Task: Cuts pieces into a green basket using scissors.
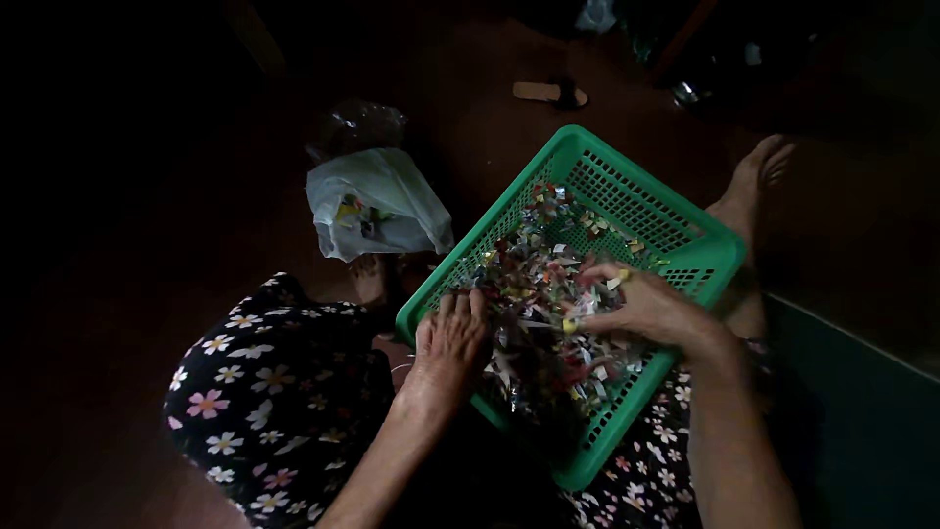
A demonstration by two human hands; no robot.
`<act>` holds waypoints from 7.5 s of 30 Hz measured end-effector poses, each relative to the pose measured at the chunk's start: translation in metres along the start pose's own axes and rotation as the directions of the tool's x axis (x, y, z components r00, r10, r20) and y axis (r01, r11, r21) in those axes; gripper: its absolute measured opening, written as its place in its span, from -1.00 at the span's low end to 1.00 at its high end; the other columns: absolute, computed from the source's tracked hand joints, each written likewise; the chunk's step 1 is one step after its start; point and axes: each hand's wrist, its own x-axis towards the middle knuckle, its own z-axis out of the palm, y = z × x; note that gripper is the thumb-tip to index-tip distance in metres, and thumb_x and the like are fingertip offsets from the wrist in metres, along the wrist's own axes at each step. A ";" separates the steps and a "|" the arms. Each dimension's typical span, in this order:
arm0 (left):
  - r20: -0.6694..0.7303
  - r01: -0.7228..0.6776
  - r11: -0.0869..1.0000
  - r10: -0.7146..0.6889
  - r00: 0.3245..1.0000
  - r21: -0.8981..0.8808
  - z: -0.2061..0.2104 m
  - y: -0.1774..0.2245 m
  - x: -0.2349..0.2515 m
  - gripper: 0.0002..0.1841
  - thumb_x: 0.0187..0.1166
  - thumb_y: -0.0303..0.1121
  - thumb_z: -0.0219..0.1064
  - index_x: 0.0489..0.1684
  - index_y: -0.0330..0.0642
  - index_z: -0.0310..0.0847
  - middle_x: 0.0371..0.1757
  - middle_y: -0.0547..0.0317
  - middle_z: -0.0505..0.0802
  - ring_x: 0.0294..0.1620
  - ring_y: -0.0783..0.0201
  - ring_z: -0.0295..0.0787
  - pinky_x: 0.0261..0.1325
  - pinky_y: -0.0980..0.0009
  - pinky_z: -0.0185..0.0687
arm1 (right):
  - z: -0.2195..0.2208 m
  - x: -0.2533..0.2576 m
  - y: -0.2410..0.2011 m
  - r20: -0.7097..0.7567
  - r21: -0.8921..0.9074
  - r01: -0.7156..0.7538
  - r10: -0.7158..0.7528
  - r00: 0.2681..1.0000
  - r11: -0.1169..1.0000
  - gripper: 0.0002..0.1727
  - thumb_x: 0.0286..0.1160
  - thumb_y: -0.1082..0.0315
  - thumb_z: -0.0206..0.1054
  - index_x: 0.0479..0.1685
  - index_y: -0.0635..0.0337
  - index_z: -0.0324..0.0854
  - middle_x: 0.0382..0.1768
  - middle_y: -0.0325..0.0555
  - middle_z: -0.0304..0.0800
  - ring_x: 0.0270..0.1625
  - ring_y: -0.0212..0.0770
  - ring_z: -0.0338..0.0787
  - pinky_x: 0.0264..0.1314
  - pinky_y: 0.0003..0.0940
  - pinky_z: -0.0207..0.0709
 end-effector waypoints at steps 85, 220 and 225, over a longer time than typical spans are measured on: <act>-0.519 -0.029 0.986 0.111 0.847 0.163 -0.094 -0.072 -0.025 -0.64 0.50 -0.32 0.48 0.16 -0.31 0.61 -0.16 -0.26 0.77 -0.03 -0.36 0.74 -0.25 -0.19 0.55 | 0.053 -0.016 -0.068 -0.396 0.039 0.335 -0.293 0.870 0.942 -0.82 0.63 0.38 0.35 -0.14 0.32 0.81 -0.10 0.02 0.87 -0.10 -0.09 0.84 0.03 -0.02 0.72; -0.199 -0.277 0.842 0.206 0.958 -0.463 0.058 -0.036 0.020 -0.43 0.73 -0.07 0.17 0.55 -0.31 0.47 0.15 -0.26 0.82 0.19 -0.18 0.79 0.28 -0.20 0.60 | 0.106 -0.074 -0.044 0.059 -0.318 -0.152 0.179 0.982 0.936 0.39 0.11 -0.04 0.73 0.95 0.13 -0.22 0.90 0.32 -0.33 0.82 0.54 -0.02 0.73 0.56 -0.26; -0.232 -0.262 0.840 0.167 0.958 -0.474 0.055 -0.035 0.020 -0.53 0.64 -0.15 0.31 0.38 -0.30 0.59 -0.12 -0.15 0.86 -0.04 -0.12 0.83 0.10 -0.19 0.65 | 0.125 -0.024 -0.044 -0.086 -0.272 -0.223 0.207 0.974 0.936 -0.22 0.63 0.49 0.21 0.87 0.24 0.01 0.84 0.34 -0.08 0.74 0.53 0.15 0.58 0.47 0.19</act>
